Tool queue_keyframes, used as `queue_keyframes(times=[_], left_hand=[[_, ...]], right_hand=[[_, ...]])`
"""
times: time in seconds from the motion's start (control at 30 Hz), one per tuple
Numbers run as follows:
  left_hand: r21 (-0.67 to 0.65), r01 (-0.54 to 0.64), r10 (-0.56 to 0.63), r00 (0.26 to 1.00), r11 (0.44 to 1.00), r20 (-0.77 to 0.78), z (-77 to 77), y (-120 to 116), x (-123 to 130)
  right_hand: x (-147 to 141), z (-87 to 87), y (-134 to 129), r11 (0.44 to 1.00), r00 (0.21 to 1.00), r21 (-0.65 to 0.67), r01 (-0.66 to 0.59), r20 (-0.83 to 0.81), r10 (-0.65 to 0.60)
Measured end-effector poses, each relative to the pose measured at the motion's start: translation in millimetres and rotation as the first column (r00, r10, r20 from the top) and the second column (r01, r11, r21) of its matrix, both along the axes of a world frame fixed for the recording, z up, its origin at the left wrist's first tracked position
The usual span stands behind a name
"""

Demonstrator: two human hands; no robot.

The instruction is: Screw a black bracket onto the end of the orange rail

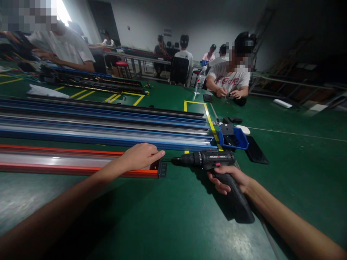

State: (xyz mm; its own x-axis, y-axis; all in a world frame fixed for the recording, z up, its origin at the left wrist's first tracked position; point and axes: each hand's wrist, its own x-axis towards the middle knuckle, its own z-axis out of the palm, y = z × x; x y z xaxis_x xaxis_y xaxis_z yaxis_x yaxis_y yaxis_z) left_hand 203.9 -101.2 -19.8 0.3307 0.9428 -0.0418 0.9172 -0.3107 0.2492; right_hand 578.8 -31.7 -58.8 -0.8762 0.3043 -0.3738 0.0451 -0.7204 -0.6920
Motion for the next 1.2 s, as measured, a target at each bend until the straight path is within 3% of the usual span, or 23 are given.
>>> queue_keyframes(times=[0.5,0.83,1.1,1.2], left_hand=[[0.032,0.014,-0.014,1.0,0.999,0.012,0.1,-2,-1],[0.105,0.01,-0.019,0.997,0.994,0.081,-1.5,-4,-4],[0.318,-0.023,-0.019,0.992,0.948,0.127,4.1,-9,-6],[0.514,0.157,-0.189,0.982,0.843,0.009,18.7,-22,6]], right_hand=[[-3,2.2,-1,1.0,1.0,-0.024,-0.001,-0.012,0.001],[-6,8.0,-9,0.997,0.998,0.06,0.05,0.024,-0.051],[1,36.3,-32,0.942,0.983,0.315,0.114,0.102,-0.153],[14,54.5,-43,0.883,0.965,0.462,0.088,0.182,-0.191]])
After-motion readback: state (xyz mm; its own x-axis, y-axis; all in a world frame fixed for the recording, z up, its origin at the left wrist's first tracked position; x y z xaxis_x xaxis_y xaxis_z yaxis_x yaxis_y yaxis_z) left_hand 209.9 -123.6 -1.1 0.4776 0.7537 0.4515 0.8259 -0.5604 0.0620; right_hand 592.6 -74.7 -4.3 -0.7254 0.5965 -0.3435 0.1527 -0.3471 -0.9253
